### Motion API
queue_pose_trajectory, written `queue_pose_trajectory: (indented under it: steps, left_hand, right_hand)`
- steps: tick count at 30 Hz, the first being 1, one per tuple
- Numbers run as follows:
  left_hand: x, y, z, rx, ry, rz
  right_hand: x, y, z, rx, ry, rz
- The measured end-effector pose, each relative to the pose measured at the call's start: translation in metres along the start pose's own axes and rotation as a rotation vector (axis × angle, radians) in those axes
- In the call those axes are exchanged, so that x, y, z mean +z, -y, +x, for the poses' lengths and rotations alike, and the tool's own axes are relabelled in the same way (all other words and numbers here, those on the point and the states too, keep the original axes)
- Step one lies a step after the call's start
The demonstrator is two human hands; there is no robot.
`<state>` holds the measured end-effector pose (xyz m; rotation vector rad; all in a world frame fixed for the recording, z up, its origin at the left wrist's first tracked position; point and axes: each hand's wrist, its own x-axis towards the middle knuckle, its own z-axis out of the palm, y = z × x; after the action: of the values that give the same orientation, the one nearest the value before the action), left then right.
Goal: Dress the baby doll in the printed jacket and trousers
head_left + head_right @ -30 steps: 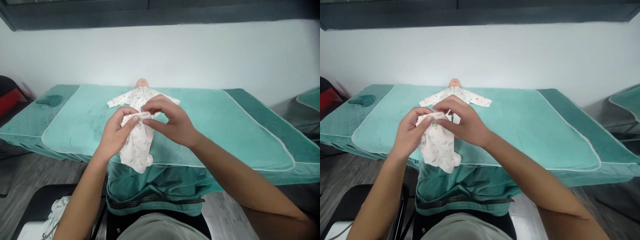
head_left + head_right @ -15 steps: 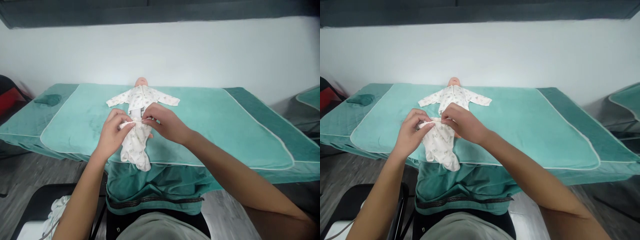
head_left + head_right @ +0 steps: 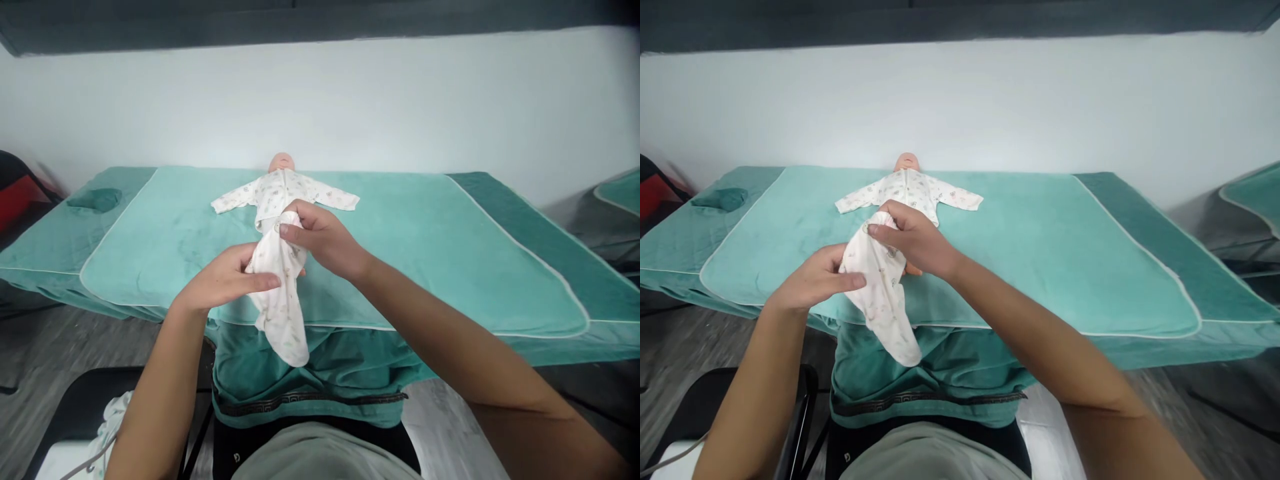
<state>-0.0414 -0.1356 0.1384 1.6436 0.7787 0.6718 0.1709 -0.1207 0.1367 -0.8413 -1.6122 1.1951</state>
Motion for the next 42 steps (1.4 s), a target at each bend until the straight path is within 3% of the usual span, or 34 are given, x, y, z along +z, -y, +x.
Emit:
queue_pose_trajectory:
  steps: [1,4,6,8,9,11,14,16,17,19,22,24,26,28,29,31,34,37,39,42]
  left_hand:
    - [-0.001,0.002,0.0,0.001,-0.032,-0.019]
    - [-0.002,0.01,0.004,0.052,-0.309,-0.161]
    - [0.001,0.015,0.007,0.077,-0.422,-0.245]
    - [0.003,0.02,0.009,0.057,-0.431,-0.275]
    - [0.004,0.021,0.009,0.036,-0.415,-0.287]
    - [0.006,0.025,0.007,-0.01,-0.333,-0.321]
    - [0.005,0.029,0.0,-0.127,0.002,-0.326]
    - [0.005,0.031,-0.004,-0.218,0.202,-0.298]
    - [0.005,0.033,-0.005,-0.239,0.218,-0.295]
    - [0.005,0.038,-0.005,-0.199,0.066,-0.335]
    - [0.005,0.046,0.002,-0.047,-0.309,-0.472]
    - [0.007,0.05,0.008,0.014,-0.467,-0.56]
    - [0.009,0.053,0.011,0.009,-0.534,-0.604]
    - [0.012,0.056,0.012,-0.044,-0.552,-0.618]
    - [0.014,0.058,0.011,-0.082,-0.546,-0.618]
    - [0.017,0.064,0.008,-0.177,-0.474,-0.605]
    - [0.019,0.074,0.002,-0.292,-0.221,-0.543]
    - [0.02,0.08,-0.001,-0.309,-0.002,-0.468]
    - [0.021,0.083,0.001,-0.292,-0.04,-0.466]
    - [0.026,0.091,0.005,-0.249,-0.255,-0.525]
  right_hand:
    - [0.001,-0.004,-0.001,0.017,-0.006,0.025]
    - [0.005,-0.016,-0.007,0.056,0.075,0.05]
    - [0.008,-0.021,-0.012,0.11,0.31,0.031]
    - [0.009,-0.023,-0.016,0.17,0.536,-0.019]
    - [0.01,-0.023,-0.016,0.191,0.567,-0.04]
    - [0.011,-0.019,-0.013,0.196,0.421,-0.034]
    - [0.013,-0.014,-0.005,0.157,0.031,0.092]
    - [0.016,-0.014,-0.002,0.172,-0.066,0.186]
    - [0.018,-0.015,-0.002,0.194,-0.066,0.23]
    - [0.021,-0.022,-0.004,0.235,-0.038,0.309]
    - [0.021,-0.035,-0.011,0.277,0.03,0.298]
    - [0.019,-0.041,-0.015,0.314,0.194,0.181]
    - [0.016,-0.042,-0.017,0.348,0.411,0.057]
    - [0.014,-0.042,-0.018,0.38,0.494,0.027]
    - [0.014,-0.042,-0.017,0.391,0.445,0.07]
    - [0.014,-0.044,-0.015,0.4,0.225,0.243]
    - [0.015,-0.054,-0.013,0.377,-0.066,0.476]
    - [0.016,-0.072,-0.016,0.395,-0.123,0.532]
    - [0.017,-0.086,-0.025,0.43,-0.119,0.53]
    - [0.018,-0.102,-0.046,0.496,-0.035,0.438]
